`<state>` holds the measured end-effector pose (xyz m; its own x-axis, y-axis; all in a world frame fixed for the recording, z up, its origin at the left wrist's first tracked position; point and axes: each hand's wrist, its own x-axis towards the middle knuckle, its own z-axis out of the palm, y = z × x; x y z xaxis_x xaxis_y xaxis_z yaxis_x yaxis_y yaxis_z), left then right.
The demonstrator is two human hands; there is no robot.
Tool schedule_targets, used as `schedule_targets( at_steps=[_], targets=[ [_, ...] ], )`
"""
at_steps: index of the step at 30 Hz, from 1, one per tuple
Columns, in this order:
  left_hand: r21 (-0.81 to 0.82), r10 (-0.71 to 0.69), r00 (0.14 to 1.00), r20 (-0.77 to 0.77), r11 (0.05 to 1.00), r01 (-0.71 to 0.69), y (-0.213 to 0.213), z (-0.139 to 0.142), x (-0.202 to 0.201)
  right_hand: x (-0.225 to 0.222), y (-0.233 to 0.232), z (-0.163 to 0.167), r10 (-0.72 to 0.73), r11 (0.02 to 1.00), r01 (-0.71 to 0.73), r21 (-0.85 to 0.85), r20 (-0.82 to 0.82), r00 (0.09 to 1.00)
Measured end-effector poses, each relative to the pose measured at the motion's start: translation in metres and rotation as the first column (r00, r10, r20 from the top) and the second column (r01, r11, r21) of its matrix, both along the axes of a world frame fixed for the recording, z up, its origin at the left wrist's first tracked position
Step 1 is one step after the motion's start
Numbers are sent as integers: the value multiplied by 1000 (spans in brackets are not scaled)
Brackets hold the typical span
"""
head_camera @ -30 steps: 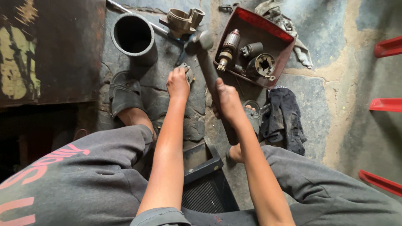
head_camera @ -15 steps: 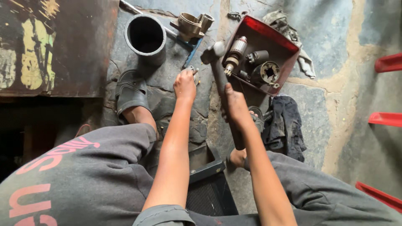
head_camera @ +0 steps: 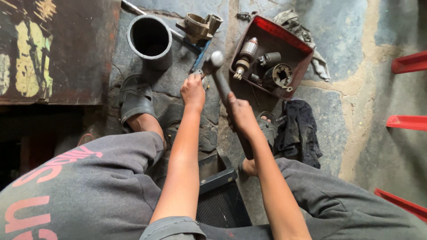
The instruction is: The person sits on the floor and uses a hammer and a metal rod to repeatedly strike a small mechanical component. They adjust the component's position and orientation multiple times while continuing to hammer it.
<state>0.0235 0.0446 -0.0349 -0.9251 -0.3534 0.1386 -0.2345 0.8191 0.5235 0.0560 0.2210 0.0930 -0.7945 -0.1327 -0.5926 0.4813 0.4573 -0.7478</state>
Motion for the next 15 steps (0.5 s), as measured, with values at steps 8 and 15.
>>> schedule_targets(
  at_steps=[8,15],
  targets=[
    [-13,22,1000,5,1000,-22,0,-4,-1,-13,4,13,-28,985,6,-172,-123,992],
    [-16,27,999,43,1000,-27,-1,-6,-3,3,-9,-17,129,989,-78,123,-484,866]
  ],
)
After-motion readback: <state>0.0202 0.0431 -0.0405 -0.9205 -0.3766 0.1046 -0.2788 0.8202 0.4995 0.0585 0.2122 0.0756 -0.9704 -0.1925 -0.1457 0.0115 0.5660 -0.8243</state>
